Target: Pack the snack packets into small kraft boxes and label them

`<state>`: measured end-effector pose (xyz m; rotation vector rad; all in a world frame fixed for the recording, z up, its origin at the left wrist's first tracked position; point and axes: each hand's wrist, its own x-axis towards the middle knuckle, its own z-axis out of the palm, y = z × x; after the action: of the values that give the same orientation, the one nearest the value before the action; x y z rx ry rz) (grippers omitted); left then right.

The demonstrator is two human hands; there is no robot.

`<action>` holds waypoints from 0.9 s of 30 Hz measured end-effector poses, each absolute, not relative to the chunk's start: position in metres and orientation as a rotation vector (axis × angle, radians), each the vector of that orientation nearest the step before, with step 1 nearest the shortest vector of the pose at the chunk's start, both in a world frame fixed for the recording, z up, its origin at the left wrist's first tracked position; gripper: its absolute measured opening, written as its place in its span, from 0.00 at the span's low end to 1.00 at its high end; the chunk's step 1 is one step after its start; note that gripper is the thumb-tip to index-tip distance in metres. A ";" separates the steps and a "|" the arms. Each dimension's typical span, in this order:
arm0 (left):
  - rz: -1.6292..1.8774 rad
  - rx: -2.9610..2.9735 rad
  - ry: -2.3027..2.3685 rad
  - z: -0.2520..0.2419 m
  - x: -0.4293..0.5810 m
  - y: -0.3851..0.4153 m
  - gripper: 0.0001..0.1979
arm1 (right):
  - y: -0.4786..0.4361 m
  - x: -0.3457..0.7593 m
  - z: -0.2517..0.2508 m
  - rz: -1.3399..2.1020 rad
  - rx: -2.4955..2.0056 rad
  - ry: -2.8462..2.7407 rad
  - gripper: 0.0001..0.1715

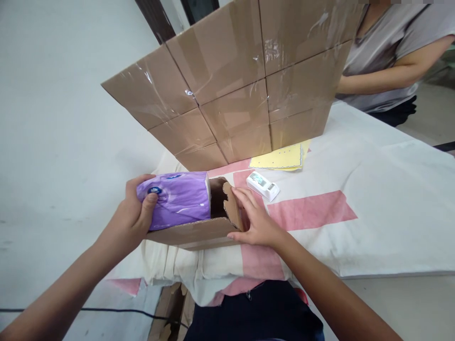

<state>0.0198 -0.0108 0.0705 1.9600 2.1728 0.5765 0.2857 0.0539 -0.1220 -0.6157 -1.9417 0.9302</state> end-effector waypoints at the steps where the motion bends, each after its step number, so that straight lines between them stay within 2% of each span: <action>1: 0.584 1.914 2.175 0.072 0.019 -0.010 0.30 | 0.054 0.286 -0.122 0.933 -0.622 -1.943 0.66; 6: 0.635 1.659 2.073 0.081 0.012 -0.018 0.29 | 0.054 0.286 -0.124 0.914 -0.631 -1.960 0.66; 13: 0.231 1.437 1.923 0.073 0.017 -0.031 0.28 | 0.052 0.284 -0.124 0.878 -0.577 -2.015 0.69; 21: 0.034 1.735 1.839 0.053 0.011 0.008 0.23 | 0.051 0.283 -0.117 0.947 -0.561 -2.014 0.65; 27: -0.550 2.125 1.824 0.028 0.034 0.031 0.21 | 0.052 0.283 -0.121 0.964 -0.554 -2.003 0.65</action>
<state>0.0336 0.0306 0.0283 2.1247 1.8239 -0.5496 0.2835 0.0521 -0.1214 -0.5544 -2.0027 0.9640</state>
